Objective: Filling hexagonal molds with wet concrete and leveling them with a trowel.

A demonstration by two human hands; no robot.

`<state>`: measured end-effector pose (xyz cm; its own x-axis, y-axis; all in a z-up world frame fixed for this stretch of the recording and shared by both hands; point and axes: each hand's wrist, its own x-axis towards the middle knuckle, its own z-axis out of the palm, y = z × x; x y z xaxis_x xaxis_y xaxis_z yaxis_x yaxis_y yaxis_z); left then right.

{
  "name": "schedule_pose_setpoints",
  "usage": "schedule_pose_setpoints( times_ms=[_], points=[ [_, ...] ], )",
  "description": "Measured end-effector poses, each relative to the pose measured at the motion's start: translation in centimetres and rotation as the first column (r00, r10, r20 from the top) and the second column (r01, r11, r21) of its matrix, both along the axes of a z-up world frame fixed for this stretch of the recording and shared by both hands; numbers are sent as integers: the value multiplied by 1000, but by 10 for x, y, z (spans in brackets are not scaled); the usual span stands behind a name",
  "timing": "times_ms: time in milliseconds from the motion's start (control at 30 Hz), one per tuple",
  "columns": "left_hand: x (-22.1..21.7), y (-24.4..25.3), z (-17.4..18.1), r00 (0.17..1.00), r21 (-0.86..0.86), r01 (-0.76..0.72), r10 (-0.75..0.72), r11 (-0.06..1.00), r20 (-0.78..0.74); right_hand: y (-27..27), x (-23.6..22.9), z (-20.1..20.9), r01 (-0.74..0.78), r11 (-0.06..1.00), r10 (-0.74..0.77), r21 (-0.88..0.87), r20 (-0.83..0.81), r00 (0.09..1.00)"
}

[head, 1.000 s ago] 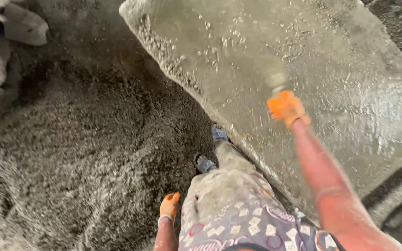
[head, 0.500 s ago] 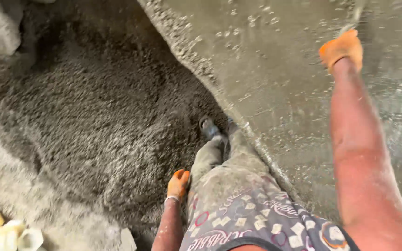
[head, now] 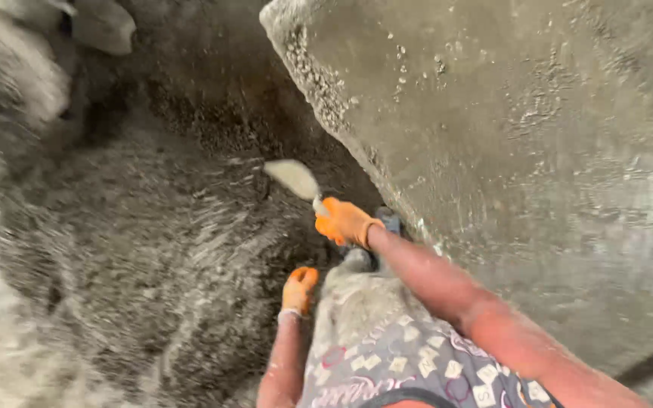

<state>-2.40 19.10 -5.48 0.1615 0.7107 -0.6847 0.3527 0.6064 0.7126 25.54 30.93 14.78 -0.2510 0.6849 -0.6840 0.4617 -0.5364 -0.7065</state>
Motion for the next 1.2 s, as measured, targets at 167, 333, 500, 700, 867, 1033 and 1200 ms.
schedule_pose_setpoints(
  times_ms=[167, 333, 500, 700, 867, 1033, 1200],
  points=[
    [-14, 1, 8, 998, -50, -13, 10, 999, -54, -11, 72, 70, 501, 866, -501, 10, 10, 866],
    [-45, -26, -19, 977, -116, 27, -51, 993, -207, -7, 256, -10, 710, 660, -744, 246, 81, 664],
    [-48, -34, 19, 962, -194, -21, -34, 981, -271, 54, 313, -26, 707, 639, -767, 303, 323, 555],
    [-45, -29, 39, 974, -220, -179, 140, 959, -180, 107, 194, -49, 110, 920, -357, 377, 688, 632],
    [-32, -11, -1, 957, -125, 59, -92, 990, -276, 128, 61, -52, -19, 985, -57, 170, 431, 901],
    [-5, 41, 37, 993, -81, -16, 7, 997, -119, 57, 0, 12, 56, 998, -56, 12, 1, 998],
    [-4, 56, 24, 996, -13, -48, 47, 999, -73, 43, 71, 62, 247, 958, -272, 147, 179, 946]
  ],
)
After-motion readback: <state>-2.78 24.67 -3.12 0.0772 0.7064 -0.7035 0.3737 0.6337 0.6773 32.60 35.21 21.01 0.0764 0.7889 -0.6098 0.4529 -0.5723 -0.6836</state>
